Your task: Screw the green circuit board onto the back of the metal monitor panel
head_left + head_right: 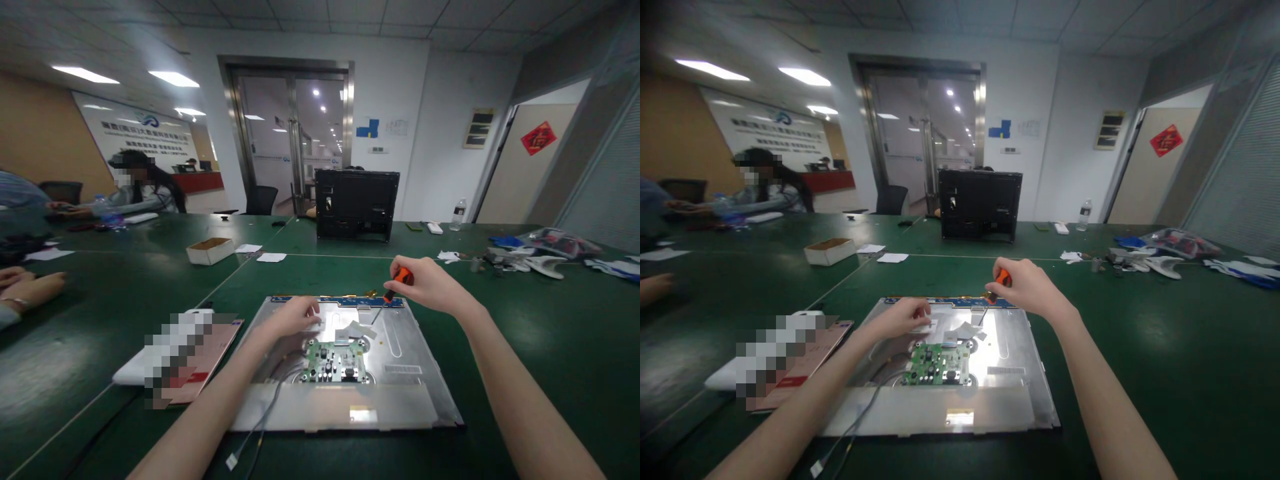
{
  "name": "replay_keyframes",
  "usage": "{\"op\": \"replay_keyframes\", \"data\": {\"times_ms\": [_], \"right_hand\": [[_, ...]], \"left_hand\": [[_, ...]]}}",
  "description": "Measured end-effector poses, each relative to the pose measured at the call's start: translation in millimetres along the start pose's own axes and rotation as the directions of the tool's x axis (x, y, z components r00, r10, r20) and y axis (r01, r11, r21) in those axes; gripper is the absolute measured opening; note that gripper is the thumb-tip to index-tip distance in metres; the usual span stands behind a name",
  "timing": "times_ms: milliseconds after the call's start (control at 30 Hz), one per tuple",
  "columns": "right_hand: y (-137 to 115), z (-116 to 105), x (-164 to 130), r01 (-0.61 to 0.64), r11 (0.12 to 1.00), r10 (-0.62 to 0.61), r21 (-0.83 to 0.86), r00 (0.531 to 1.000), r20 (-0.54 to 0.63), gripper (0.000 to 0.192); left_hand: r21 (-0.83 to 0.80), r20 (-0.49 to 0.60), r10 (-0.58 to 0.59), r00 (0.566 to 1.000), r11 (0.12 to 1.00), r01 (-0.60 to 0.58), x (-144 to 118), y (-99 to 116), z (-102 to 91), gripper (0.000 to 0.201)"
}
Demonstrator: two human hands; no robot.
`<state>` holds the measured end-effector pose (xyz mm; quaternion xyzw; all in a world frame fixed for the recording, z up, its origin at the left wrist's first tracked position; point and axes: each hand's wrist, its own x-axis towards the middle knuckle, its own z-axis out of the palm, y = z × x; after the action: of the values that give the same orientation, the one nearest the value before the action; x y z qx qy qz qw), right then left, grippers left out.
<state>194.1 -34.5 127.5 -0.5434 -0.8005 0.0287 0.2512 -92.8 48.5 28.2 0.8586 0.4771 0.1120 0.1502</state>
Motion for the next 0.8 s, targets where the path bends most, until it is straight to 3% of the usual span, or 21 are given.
{"op": "replay_keyframes", "data": {"times_ms": [233, 367, 500, 600, 800], "right_hand": [[36.6, 16.8, -31.0, -0.098, 0.949, 0.101, 0.299, 0.995, 0.005, 0.023], [48.4, 34.1, -42.5, -0.195, 0.794, 0.238, 0.576, 0.971, 0.001, 0.030], [53.2, 50.3, -48.2, -0.178, 0.621, 0.358, 0.763, 0.931, -0.074, 0.037], [55.2, 57.2, -51.8, -0.145, 0.539, 0.393, 0.830, 0.915, -0.096, 0.039], [54.9, 61.1, -55.2, -0.139, 0.483, 0.409, 0.865, 0.909, -0.082, 0.038]], "left_hand": [[0.048, 0.005, -0.004, 1.000, 0.999, 0.004, 1.7, 21.6, 13.9, 0.015], [0.049, -0.015, 0.047, 0.999, 0.998, -0.047, -4.8, 45.1, 13.1, 0.016], [-0.013, 0.015, 0.157, 0.987, 0.987, -0.157, -22.1, 79.2, 25.2, 0.010], [-0.092, 0.012, 0.282, 0.959, 0.956, -0.280, -37.4, 95.6, 40.1, 0.012], [-0.013, -0.033, 0.350, 0.936, 0.936, -0.350, -52.1, 104.1, 58.8, 0.015]]}}
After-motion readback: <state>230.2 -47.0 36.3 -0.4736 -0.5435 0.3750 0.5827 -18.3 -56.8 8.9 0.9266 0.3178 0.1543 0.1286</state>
